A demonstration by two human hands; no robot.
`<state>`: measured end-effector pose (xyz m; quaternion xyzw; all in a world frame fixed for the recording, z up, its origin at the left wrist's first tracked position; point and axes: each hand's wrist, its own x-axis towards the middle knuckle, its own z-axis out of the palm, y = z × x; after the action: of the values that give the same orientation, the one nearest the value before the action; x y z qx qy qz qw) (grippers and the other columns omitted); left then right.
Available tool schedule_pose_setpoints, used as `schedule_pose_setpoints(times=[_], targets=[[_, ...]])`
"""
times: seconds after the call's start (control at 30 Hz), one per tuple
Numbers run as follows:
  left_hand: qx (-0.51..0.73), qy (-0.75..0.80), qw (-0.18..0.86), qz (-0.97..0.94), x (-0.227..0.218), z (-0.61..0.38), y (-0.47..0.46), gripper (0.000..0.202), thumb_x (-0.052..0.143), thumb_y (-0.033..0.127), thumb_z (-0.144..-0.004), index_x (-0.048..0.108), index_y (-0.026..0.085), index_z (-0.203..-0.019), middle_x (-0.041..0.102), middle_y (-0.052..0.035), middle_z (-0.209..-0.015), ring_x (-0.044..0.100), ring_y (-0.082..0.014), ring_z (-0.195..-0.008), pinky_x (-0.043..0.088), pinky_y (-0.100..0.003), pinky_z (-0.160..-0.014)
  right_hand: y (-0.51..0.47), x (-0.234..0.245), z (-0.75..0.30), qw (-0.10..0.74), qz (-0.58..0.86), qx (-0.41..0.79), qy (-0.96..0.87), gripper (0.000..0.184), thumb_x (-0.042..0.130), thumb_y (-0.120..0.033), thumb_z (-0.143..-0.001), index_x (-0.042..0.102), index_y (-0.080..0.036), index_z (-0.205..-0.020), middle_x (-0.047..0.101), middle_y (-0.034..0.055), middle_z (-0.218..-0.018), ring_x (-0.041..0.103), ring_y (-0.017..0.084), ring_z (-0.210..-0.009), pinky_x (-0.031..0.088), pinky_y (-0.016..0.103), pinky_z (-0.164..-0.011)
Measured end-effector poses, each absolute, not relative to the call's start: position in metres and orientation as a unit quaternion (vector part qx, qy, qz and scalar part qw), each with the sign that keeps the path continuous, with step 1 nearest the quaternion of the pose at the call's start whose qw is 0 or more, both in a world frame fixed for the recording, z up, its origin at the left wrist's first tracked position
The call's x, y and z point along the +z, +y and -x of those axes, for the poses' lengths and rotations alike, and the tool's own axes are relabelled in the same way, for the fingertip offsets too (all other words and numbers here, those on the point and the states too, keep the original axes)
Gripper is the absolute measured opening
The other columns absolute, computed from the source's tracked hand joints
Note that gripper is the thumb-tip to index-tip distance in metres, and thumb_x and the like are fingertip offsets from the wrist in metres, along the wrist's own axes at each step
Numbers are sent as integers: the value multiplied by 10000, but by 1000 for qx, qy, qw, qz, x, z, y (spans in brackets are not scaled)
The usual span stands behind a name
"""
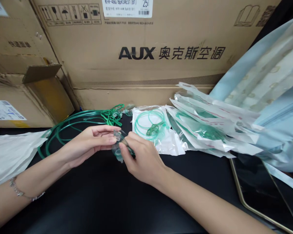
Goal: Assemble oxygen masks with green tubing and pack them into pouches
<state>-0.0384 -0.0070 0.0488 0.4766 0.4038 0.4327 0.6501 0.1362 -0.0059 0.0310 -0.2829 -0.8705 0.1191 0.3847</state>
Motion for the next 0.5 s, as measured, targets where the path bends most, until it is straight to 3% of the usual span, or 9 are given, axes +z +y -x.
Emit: schedule_pose_setpoints(times=[0.23, 0.5], targets=[[438, 420, 642, -469, 52, 40, -6, 232, 770, 130, -563, 600, 157, -719, 641, 40, -725, 620, -75, -669, 507, -208, -661, -3, 29, -136, 382, 265, 133, -876, 248, 392, -160, -873, 416, -171, -626, 384, -13, -608, 384, 104, -572, 309, 235, -528], [417, 418, 631, -503, 51, 41, -5, 248, 762, 117, -557, 528, 130, -637, 567, 50, -738, 554, -36, -625, 488, -180, -630, -2, 38, -138, 408, 277, 231, -839, 208, 451, -172, -859, 534, -161, -669, 481, 2, -644, 446, 115, -633, 371, 252, -601]])
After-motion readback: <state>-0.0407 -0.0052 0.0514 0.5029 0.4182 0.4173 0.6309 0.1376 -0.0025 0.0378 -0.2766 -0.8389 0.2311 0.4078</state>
